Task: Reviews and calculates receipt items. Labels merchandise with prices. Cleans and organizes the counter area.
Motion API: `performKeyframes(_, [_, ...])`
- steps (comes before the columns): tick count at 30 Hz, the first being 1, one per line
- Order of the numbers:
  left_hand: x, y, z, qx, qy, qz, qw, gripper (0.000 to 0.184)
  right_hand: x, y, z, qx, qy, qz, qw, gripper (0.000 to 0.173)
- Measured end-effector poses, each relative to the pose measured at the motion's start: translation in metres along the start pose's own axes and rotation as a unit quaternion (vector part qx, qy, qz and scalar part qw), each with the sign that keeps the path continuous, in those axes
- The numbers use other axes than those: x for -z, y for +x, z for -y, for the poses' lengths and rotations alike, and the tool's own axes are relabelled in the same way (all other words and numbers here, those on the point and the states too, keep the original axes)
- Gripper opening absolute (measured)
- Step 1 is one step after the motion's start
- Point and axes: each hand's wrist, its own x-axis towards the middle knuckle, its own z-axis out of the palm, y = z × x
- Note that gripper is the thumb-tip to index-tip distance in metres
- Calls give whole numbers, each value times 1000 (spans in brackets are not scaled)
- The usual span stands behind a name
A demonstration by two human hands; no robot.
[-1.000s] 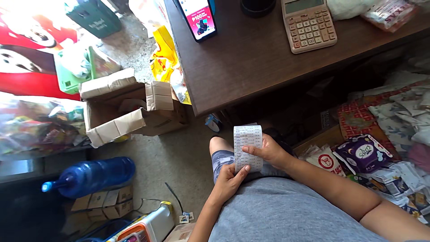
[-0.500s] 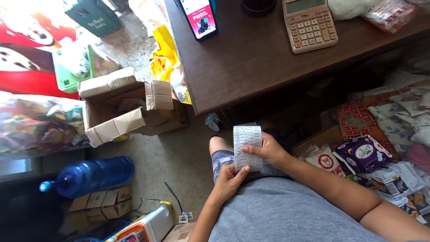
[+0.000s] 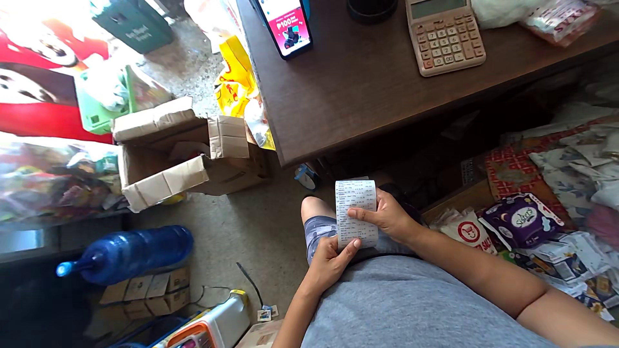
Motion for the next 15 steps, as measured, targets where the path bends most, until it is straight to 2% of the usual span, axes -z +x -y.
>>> performKeyframes(15, [-1,0,1,-1,-6,3,1000,18,-1,1,-1,2,3,-5,1000,35])
